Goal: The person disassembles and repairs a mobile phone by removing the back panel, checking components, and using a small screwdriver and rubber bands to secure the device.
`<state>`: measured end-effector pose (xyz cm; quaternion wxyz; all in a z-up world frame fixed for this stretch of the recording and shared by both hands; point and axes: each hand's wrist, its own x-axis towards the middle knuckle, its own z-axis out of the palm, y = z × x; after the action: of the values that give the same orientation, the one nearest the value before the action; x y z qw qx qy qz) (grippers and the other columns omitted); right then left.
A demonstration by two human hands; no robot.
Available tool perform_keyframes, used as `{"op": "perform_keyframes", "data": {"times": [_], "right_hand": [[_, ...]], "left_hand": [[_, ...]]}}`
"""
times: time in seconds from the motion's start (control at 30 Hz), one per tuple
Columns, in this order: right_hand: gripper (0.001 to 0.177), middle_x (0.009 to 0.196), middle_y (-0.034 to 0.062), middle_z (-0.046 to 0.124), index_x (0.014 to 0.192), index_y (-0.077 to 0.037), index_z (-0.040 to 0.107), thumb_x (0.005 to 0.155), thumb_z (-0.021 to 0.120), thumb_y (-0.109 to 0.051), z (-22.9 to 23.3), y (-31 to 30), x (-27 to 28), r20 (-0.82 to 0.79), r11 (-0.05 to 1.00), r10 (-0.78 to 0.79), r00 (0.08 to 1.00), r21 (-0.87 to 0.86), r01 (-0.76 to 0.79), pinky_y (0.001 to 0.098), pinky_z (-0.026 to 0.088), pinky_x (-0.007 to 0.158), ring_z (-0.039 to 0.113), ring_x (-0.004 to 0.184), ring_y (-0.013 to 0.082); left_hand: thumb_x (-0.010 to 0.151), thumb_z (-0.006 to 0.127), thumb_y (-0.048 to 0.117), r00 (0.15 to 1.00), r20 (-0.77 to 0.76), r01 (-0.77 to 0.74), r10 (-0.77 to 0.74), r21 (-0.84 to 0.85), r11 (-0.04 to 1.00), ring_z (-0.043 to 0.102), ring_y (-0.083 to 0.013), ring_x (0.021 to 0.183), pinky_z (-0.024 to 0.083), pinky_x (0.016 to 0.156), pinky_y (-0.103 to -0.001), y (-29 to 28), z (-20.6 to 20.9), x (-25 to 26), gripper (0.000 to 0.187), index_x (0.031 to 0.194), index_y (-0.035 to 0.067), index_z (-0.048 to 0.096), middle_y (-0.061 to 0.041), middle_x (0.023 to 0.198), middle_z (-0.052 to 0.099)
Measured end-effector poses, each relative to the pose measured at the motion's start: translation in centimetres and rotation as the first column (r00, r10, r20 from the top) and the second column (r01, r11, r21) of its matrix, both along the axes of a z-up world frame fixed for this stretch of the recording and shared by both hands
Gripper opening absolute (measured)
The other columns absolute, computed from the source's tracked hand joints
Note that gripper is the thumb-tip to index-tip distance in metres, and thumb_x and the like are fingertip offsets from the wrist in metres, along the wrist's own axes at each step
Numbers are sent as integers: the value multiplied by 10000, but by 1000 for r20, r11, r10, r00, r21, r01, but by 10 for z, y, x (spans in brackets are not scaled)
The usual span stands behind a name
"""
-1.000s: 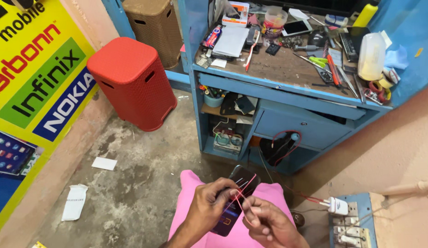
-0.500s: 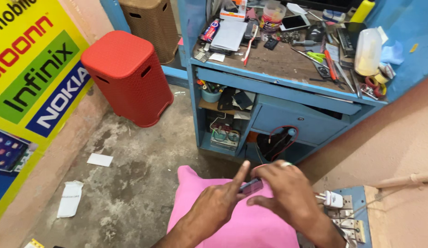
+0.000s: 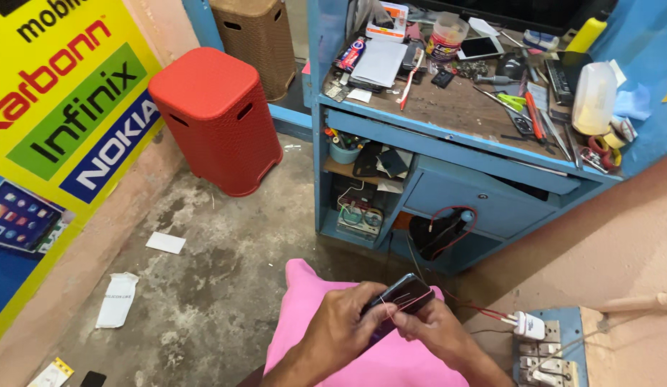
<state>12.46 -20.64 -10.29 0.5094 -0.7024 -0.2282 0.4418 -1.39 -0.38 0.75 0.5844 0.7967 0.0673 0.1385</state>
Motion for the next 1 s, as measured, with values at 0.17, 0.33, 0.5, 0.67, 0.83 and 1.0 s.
{"op": "perform_keyframes", "data": {"times": [0.17, 0.33, 0.5, 0.67, 0.83, 1.0], "right_hand": [[337, 664, 25, 658, 877, -8, 770, 942, 691, -329, -5, -6, -7, -16, 969, -130, 991, 208, 130, 280, 503, 584, 595, 624, 102], [300, 640, 24, 617, 856, -14, 741, 930, 681, -299, 1, -1, -19, -90, 934, -220, 971, 268, 236, 278, 466, 569, 555, 608, 104], [355, 648, 34, 626, 801, 14, 708, 968, 692, -299, -2, -3, -18, -41, 926, -219, 975, 305, 221, 282, 463, 566, 558, 613, 113], [314, 682, 31, 629, 842, -9, 709, 946, 711, -305, -9, -8, -9, 10, 962, -193, 981, 200, 187, 278, 469, 574, 552, 628, 109], [242, 739, -5, 627, 810, -55, 669, 887, 736, -274, 16, -32, 15, 520, 999, 11, 854, 24, -28, 295, 500, 650, 577, 704, 121], [213, 801, 22, 457, 829, -114, 529, 1004, 601, -212, 23, -51, 1, -160, 589, -71, 984, 790, 171, 407, 431, 1059, 563, 952, 167]], "left_hand": [[899, 728, 181, 995, 72, 71, -72, 22, 997, 746, -228, 939, 587, 827, -344, 20, 11, 0, 299, 1139, 2, 740, -142, 1026, 761], [865, 754, 360, 994, -20, 99, -106, -207, 973, 700, -178, 1073, 587, 909, -348, 26, 11, -1, 444, 1177, 56, 664, -111, 1151, 683], [940, 698, 466, 910, -204, 305, -360, -255, 918, 698, -144, 922, 560, 771, -293, 30, 5, 12, 559, 1336, 78, 631, -82, 1024, 741], [1015, 664, 433, 858, -284, 332, -427, -326, 885, 690, -118, 798, 569, 688, -287, 29, -11, 23, 491, 1234, -1, 727, -61, 890, 754], [942, 653, 398, 924, -264, 43, -276, -645, 763, 773, -201, 800, 643, 712, -355, 55, -8, 8, 470, 1198, 3, 657, -120, 922, 776], [941, 637, 330, 951, -180, 25, -250, -764, 645, 800, -244, 875, 664, 772, -380, 48, -7, -7, 423, 1216, 10, 653, -131, 986, 796]]}}
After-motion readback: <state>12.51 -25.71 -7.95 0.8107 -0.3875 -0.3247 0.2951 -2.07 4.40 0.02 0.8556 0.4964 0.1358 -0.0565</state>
